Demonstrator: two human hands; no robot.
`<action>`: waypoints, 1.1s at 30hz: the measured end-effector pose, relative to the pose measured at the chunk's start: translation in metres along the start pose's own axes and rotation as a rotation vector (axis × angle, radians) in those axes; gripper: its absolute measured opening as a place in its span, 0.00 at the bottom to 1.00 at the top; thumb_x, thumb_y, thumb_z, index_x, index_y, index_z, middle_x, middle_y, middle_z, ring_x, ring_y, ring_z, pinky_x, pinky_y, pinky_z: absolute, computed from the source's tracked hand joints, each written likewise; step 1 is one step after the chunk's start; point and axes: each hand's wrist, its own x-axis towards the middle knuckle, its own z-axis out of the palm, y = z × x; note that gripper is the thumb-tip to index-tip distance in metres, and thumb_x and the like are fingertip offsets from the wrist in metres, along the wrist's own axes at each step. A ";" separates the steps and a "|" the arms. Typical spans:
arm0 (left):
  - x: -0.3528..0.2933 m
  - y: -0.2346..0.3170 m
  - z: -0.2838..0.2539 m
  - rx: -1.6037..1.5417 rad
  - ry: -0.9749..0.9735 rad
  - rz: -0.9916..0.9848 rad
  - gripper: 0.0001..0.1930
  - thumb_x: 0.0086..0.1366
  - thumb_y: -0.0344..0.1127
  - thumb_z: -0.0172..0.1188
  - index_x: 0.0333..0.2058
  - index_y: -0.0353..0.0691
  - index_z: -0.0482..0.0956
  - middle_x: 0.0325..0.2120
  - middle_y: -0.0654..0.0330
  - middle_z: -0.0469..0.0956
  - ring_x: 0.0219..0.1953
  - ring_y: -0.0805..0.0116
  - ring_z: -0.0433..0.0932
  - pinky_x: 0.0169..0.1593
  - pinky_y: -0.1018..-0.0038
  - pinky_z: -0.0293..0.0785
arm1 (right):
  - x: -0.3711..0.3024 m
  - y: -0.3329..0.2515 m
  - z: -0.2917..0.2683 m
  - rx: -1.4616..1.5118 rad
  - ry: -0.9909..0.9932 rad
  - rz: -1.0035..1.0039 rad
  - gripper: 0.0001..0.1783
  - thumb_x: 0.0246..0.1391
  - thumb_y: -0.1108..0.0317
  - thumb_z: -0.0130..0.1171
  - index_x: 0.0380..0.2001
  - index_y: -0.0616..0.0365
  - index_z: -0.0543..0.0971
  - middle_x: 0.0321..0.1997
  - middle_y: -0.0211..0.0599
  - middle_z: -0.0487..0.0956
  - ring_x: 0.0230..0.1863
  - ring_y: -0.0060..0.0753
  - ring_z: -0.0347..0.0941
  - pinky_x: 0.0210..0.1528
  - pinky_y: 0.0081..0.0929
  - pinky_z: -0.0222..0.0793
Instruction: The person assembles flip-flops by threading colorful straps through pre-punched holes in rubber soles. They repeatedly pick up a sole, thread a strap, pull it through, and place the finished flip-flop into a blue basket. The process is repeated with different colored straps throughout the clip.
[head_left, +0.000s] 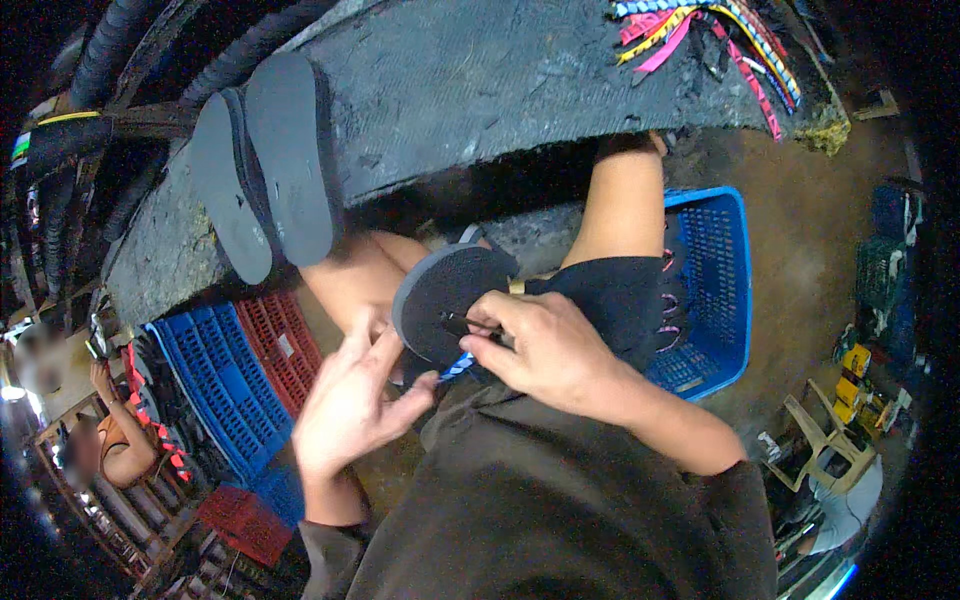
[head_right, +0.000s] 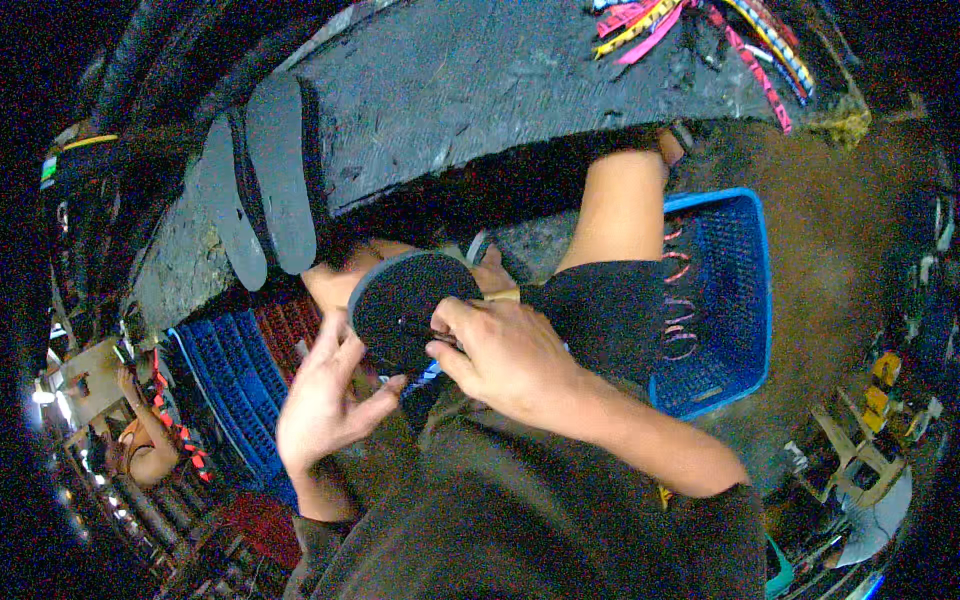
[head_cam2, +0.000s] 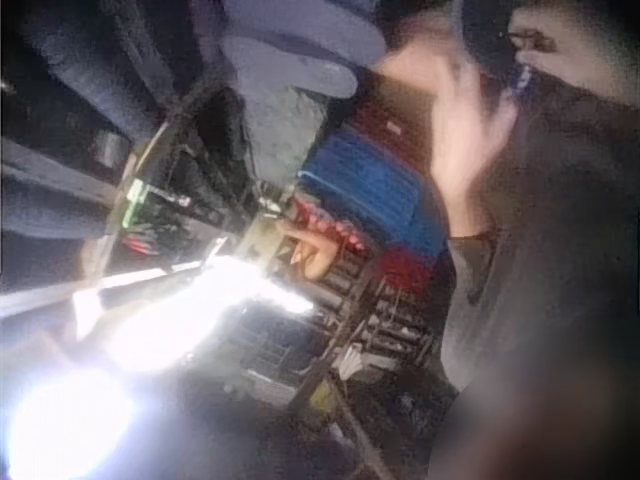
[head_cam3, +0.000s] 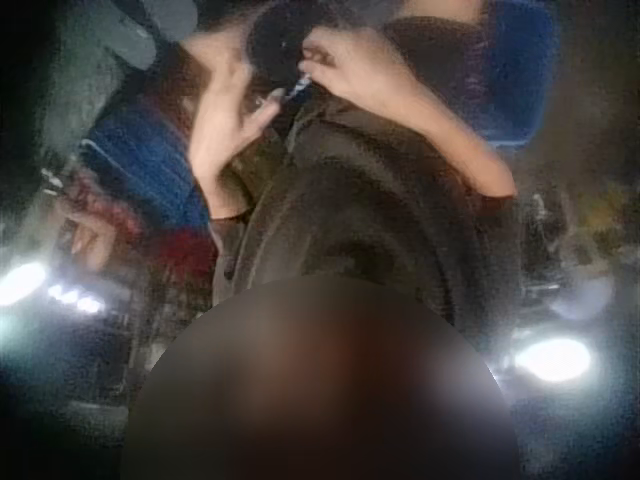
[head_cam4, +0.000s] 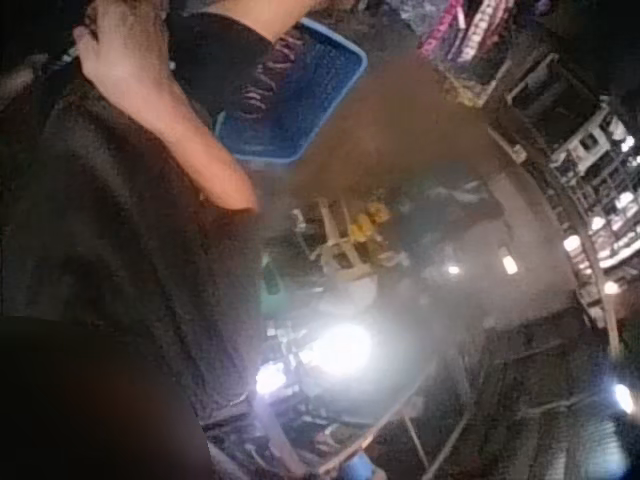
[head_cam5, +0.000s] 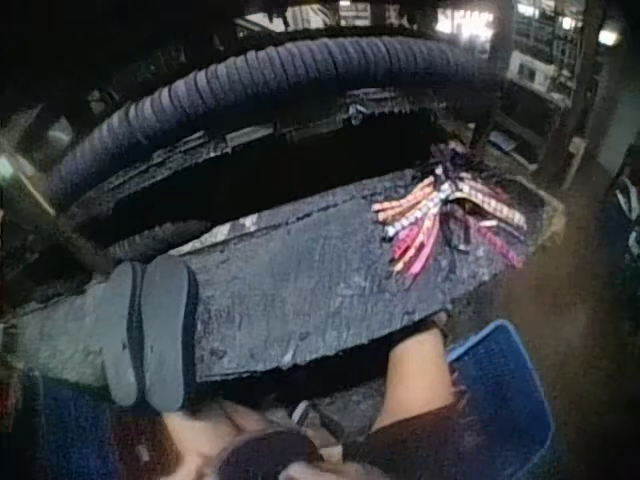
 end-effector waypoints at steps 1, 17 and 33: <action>-0.002 -0.002 -0.012 0.172 -0.051 0.022 0.34 0.55 0.28 0.69 0.62 0.39 0.71 0.64 0.43 0.65 0.37 0.44 0.83 0.46 0.56 0.82 | 0.002 -0.002 -0.006 0.008 0.027 -0.079 0.17 0.59 0.60 0.68 0.42 0.63 0.79 0.35 0.52 0.85 0.39 0.56 0.84 0.42 0.41 0.79; 0.123 0.003 -0.016 0.144 -0.316 0.623 0.18 0.66 0.27 0.55 0.55 0.30 0.74 0.57 0.40 0.72 0.61 0.40 0.71 0.67 0.55 0.66 | -0.033 0.006 -0.028 0.387 0.315 0.120 0.08 0.59 0.71 0.67 0.41 0.60 0.80 0.29 0.28 0.79 0.27 0.13 0.70 0.28 0.21 0.66; 0.104 -0.036 0.033 -0.469 0.154 0.610 0.17 0.60 0.32 0.51 0.43 0.28 0.79 0.42 0.44 0.80 0.44 0.44 0.81 0.50 0.60 0.76 | 0.015 -0.019 -0.112 -0.312 -0.069 -0.405 0.12 0.61 0.65 0.66 0.40 0.64 0.81 0.33 0.47 0.79 0.36 0.52 0.78 0.37 0.40 0.73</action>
